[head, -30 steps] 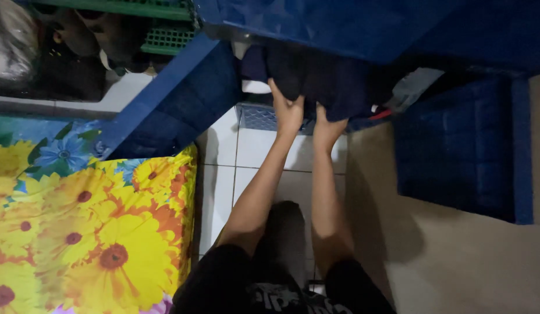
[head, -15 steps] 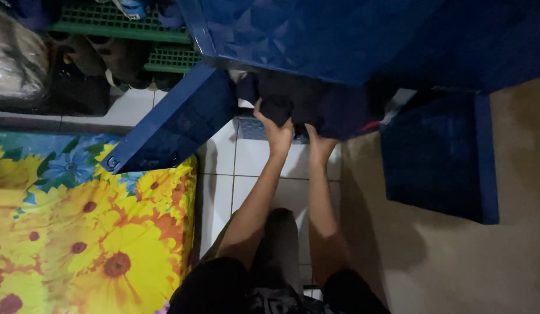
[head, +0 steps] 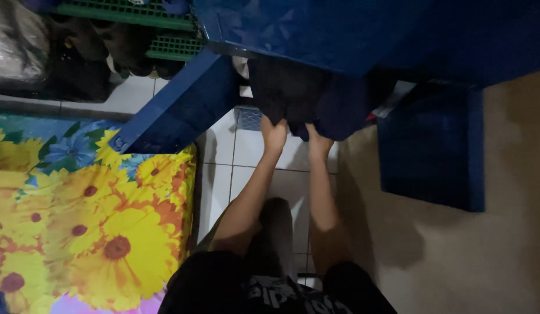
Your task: Taking clothes out of a storage cabinet and folding a camouflage jacket on a folding board.
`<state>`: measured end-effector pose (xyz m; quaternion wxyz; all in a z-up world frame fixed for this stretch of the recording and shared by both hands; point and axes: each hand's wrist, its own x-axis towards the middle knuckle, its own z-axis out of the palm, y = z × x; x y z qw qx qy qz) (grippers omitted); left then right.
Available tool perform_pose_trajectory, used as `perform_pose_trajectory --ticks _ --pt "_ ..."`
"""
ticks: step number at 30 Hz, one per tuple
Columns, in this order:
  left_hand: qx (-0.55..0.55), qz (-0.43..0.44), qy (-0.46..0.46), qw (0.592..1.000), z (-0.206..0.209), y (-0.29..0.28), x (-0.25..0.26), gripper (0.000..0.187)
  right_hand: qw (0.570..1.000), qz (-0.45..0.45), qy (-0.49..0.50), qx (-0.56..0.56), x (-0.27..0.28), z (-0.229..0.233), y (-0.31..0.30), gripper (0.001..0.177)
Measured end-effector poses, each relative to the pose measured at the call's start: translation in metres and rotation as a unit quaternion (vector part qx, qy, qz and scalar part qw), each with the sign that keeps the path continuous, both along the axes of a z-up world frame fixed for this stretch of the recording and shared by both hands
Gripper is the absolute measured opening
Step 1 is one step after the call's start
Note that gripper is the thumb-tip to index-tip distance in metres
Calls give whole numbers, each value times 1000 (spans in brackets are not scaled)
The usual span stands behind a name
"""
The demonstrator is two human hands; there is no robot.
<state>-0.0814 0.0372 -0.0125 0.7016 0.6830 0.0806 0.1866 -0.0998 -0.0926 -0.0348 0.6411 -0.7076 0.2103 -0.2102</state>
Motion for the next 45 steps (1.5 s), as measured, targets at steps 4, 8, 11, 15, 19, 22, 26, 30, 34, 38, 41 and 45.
perform_pose_trajectory --ticks 4,8,11,15,19,22,26,30,34,38,41,45 --pt "-44 -5 19 999 8 7 -26 45 997 -7 72 -37 -31 18 4 71" --pt "-30 -11 135 990 48 21 -57 38 997 18 34 -64 -64 70 19 73" --pt "-1 -12 93 996 66 34 -83 48 995 27 80 -55 -87 65 19 69" --pt "-13 -13 201 979 128 50 -105 59 993 76 88 34 -117 124 35 60" --pt "29 8 130 991 142 65 -129 59 983 100 152 2 -139 139 41 61" --pt "65 9 201 977 168 75 -145 64 983 111 144 -4 -158 172 52 57" --pt "52 22 190 980 211 84 -165 55 974 153 143 89 -174 212 62 50" --pt "45 27 182 982 258 95 -183 54 957 197 124 174 -184 241 65 49" --pt "58 71 206 974 275 99 -209 51 954 190 168 161 -193 262 70 65" --pt "62 143 178 972 281 121 -230 55 939 266 192 104 -194 277 90 70" --pt "50 179 204 961 273 140 -267 53 938 285 195 27 -216 302 115 73" --pt "42 242 229 942 285 166 -310 50 896 375 206 119 -239 297 142 70"
